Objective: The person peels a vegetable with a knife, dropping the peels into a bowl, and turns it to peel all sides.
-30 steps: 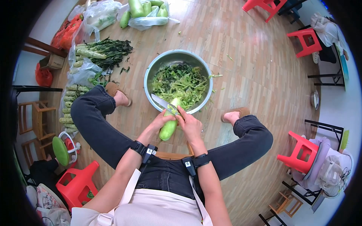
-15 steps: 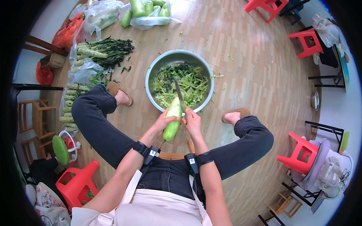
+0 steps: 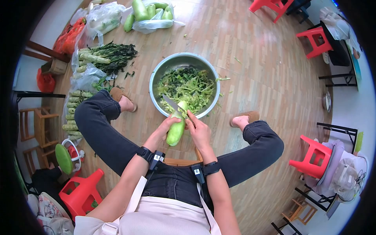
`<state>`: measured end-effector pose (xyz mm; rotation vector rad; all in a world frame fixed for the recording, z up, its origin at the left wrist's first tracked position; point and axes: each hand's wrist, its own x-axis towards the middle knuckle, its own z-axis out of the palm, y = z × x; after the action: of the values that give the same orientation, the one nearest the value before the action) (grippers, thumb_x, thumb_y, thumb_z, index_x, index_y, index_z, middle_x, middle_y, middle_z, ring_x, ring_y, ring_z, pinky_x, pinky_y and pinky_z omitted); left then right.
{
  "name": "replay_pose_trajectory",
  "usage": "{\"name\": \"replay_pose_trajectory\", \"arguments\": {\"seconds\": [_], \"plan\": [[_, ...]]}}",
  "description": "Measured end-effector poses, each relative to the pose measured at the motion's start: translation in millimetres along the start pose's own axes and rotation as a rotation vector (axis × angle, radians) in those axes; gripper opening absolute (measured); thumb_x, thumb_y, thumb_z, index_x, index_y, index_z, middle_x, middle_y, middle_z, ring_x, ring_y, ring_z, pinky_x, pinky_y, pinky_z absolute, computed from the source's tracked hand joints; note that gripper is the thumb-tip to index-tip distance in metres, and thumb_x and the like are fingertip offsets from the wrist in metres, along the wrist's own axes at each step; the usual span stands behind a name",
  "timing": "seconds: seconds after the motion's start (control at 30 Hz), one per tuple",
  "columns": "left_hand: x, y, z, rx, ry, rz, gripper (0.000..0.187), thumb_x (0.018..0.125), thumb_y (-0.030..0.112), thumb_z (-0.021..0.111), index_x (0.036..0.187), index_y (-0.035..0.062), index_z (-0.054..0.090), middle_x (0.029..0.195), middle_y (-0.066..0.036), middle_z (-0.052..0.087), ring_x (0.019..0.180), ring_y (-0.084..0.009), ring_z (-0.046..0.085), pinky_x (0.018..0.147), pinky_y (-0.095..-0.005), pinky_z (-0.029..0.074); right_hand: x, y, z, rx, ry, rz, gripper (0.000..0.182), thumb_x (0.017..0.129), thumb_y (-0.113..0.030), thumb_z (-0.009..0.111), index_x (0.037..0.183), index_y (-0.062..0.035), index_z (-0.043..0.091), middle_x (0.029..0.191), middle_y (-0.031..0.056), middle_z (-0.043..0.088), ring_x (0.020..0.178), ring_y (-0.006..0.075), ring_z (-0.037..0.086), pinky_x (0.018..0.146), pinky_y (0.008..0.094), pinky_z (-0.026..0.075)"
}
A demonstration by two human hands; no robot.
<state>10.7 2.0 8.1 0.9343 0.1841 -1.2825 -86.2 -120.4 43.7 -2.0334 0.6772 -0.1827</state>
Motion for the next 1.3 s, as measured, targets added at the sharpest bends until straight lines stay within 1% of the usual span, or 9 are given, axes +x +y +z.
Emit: {"name": "replay_pose_trajectory", "arguments": {"seconds": [0.07, 0.27, 0.8, 0.87, 0.9, 1.0, 1.1, 1.17, 1.3], "plan": [[0, -2, 0, -0.014, 0.013, -0.012, 0.05, 0.076, 0.017, 0.057, 0.12, 0.0061, 0.037, 0.1, -0.012, 0.057, 0.081, -0.0245, 0.063, 0.068, -0.0339, 0.051, 0, -11, -8, -0.148, -0.076, 0.086, 0.036, 0.084, -0.032, 0.056, 0.12, -0.0259, 0.054, 0.077, 0.0076, 0.065, 0.065, 0.022, 0.062, 0.059, 0.0317, 0.047], [0, -2, -2, -0.023, 0.014, 0.006, 0.052, 0.075, 0.017, 0.057, 0.122, 0.0058, 0.036, 0.102, -0.013, 0.057, 0.082, -0.0253, 0.063, 0.069, -0.0338, 0.051, 0, -12, -8, -0.22, -0.086, 0.066, 0.036, 0.084, -0.033, 0.055, 0.12, -0.0277, 0.054, 0.075, 0.0064, 0.064, 0.065, 0.0223, 0.062, 0.059, 0.033, 0.047], [7, -11, -10, -0.009, 0.019, 0.042, 0.05, 0.075, 0.015, 0.058, 0.119, 0.0046, 0.038, 0.097, -0.011, 0.058, 0.077, -0.021, 0.062, 0.068, -0.0322, 0.051, 4, -17, -9, -0.217, -0.111, 0.095, 0.036, 0.084, -0.034, 0.054, 0.12, -0.0273, 0.054, 0.073, 0.0071, 0.063, 0.066, 0.0232, 0.062, 0.059, 0.0338, 0.047], [10, -13, -15, 0.081, -0.007, 0.018, 0.051, 0.075, 0.015, 0.056, 0.121, 0.0054, 0.037, 0.103, -0.01, 0.054, 0.09, -0.0218, 0.058, 0.08, -0.0361, 0.05, 5, -17, -8, -0.21, -0.11, 0.09, 0.036, 0.085, -0.033, 0.054, 0.12, -0.0272, 0.054, 0.072, 0.0068, 0.063, 0.065, 0.0234, 0.062, 0.059, 0.0338, 0.047], [6, -10, -11, 0.08, -0.006, 0.017, 0.051, 0.075, 0.015, 0.056, 0.121, 0.0054, 0.037, 0.103, -0.01, 0.054, 0.09, -0.0218, 0.058, 0.08, -0.0361, 0.05, 5, -16, -7, -0.21, -0.111, 0.09, 0.036, 0.085, -0.033, 0.054, 0.12, -0.0272, 0.054, 0.072, 0.0068, 0.063, 0.065, 0.0234, 0.062, 0.059, 0.0338, 0.047], [0, -4, -4, 0.095, 0.019, -0.027, 0.053, 0.074, 0.015, 0.056, 0.122, 0.0057, 0.036, 0.102, -0.009, 0.053, 0.091, -0.0208, 0.057, 0.078, -0.0356, 0.051, 6, -12, -3, -0.215, -0.085, 0.079, 0.035, 0.084, -0.034, 0.054, 0.119, -0.0269, 0.055, 0.072, 0.0065, 0.064, 0.064, 0.0217, 0.062, 0.057, 0.0326, 0.047], [2, -5, -2, 0.097, 0.035, 0.024, 0.055, 0.074, 0.014, 0.056, 0.123, 0.0061, 0.035, 0.102, -0.009, 0.053, 0.089, -0.0201, 0.057, 0.077, -0.0349, 0.051, 7, -15, 5, -0.198, 0.002, 0.025, 0.034, 0.084, -0.034, 0.055, 0.118, -0.0267, 0.056, 0.069, 0.0056, 0.063, 0.06, 0.0196, 0.062, 0.055, 0.0311, 0.046], [1, -5, 2, 0.058, 0.093, 0.095, 0.059, 0.071, 0.015, 0.061, 0.123, 0.0058, 0.036, 0.092, -0.009, 0.057, 0.073, -0.0178, 0.06, 0.063, -0.0295, 0.05, 7, -20, 8, -0.137, 0.024, 0.126, 0.032, 0.085, -0.029, 0.056, 0.117, -0.0249, 0.057, 0.061, 0.0072, 0.06, 0.054, 0.0153, 0.058, 0.053, 0.0289, 0.044], [2, -5, 2, 0.13, 0.142, 0.12, 0.061, 0.071, 0.015, 0.061, 0.125, 0.0058, 0.034, 0.094, -0.009, 0.056, 0.075, -0.0168, 0.059, 0.063, -0.0292, 0.049, 6, -20, 16, -0.169, 0.089, 0.141, 0.031, 0.085, -0.029, 0.056, 0.115, -0.025, 0.058, 0.059, 0.0064, 0.06, 0.053, 0.0133, 0.058, 0.053, 0.0286, 0.044]]}}
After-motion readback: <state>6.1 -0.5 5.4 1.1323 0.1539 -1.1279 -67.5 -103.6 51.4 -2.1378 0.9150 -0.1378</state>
